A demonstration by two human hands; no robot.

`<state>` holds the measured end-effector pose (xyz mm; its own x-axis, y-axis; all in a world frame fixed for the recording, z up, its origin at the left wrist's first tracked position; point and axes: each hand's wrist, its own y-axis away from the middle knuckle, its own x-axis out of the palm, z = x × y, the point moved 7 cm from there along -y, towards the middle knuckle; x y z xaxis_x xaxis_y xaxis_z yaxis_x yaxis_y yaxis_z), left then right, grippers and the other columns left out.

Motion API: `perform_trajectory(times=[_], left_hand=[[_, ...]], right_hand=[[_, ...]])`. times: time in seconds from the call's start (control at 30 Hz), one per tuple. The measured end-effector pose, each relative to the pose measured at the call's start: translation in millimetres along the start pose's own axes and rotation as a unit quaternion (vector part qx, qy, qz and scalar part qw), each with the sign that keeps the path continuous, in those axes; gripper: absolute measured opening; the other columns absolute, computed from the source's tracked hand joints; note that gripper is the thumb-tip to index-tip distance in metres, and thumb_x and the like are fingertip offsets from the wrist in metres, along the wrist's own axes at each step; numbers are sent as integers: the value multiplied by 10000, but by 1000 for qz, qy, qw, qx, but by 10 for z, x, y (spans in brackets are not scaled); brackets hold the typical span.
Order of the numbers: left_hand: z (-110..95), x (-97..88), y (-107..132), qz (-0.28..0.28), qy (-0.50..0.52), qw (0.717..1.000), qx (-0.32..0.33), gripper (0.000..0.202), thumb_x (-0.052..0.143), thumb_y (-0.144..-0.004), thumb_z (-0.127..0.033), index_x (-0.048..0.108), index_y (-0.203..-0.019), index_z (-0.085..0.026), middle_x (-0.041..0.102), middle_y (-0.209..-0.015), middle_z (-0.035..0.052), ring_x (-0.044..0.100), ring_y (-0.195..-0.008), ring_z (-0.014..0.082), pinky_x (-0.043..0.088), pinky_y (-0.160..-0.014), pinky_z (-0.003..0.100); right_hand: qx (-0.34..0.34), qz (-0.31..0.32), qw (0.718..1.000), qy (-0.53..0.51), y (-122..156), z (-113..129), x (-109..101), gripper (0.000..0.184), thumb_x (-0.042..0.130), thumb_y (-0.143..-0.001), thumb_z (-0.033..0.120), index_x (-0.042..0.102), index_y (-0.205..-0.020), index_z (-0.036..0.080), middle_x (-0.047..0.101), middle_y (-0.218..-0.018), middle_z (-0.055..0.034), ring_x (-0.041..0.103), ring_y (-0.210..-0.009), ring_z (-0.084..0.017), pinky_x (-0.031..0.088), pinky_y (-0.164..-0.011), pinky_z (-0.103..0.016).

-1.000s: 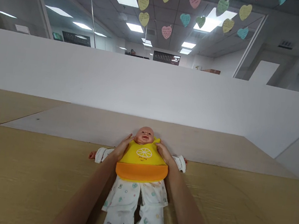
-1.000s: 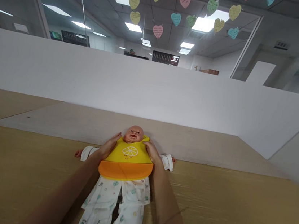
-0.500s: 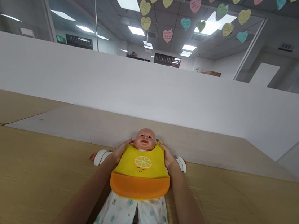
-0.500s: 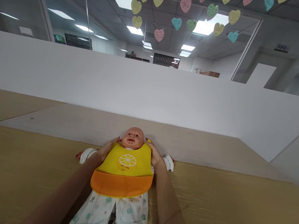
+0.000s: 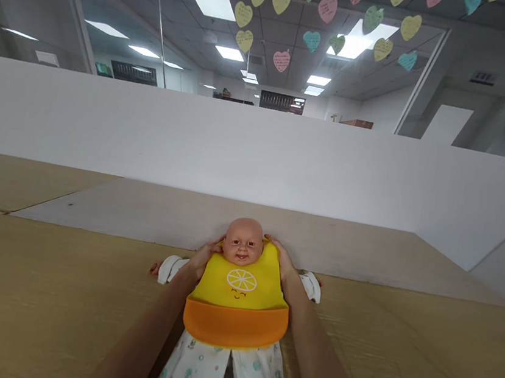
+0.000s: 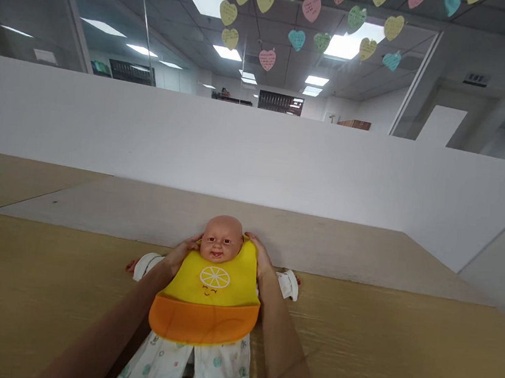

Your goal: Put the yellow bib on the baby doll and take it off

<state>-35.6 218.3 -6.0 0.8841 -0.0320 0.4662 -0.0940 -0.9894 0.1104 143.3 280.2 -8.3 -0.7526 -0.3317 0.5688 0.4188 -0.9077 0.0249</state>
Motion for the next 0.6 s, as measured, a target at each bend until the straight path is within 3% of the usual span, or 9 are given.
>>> perform_trajectory(times=[0.17, 0.33, 0.43, 0.53, 0.6], left_hand=[[-11, -51, 20, -18, -23, 1000, 12, 972, 506, -490, -87, 352, -1443, -193, 680, -681, -16, 583, -500, 157, 443, -513, 257], [4, -203, -114, -24, -82, 996, 40, 933, 461, -460, -61, 445, -1388, -156, 562, -521, -70, 489, -487, 107, 355, -523, 204], [-2, -199, -165, -22, -69, 996, 57, 864, 453, -457, -83, 526, -1315, -159, 632, -615, -38, 554, -598, 136, 404, -599, 220], [-50, -117, -165, -11, -64, 994, 90, 747, 470, -467, -95, 619, -1195, -164, 720, -838, 27, 619, -809, 190, 450, -715, 247], [-55, -73, -151, 0, -73, 993, 90, 676, 502, -493, -103, 645, -1151, -161, 730, -934, 50, 627, -883, 215, 462, -744, 261]], right_hand=[[12, 18, 995, -102, 35, -12, 4, 279, 612, -562, 267, 672, -832, 232, 707, -836, 53, 631, -762, -153, 479, -770, -265], [12, 42, 992, -118, 82, -3, 85, 274, 568, -581, 319, 690, -807, 225, 717, -828, 36, 643, -847, -202, 480, -830, -309], [-15, 32, 994, -108, 79, 1, 94, 315, 561, -632, 391, 687, -875, 235, 723, -921, 29, 632, -974, -225, 475, -887, -332], [-40, 35, 995, -79, 68, -22, 96, 436, 572, -654, 403, 642, -1065, 277, 684, -1115, 32, 597, -1096, -228, 466, -936, -357], [-39, 34, 998, -26, 63, -67, 82, 502, 574, -663, 394, 594, -1156, 301, 672, -1140, 25, 604, -1093, -234, 477, -927, -387]])
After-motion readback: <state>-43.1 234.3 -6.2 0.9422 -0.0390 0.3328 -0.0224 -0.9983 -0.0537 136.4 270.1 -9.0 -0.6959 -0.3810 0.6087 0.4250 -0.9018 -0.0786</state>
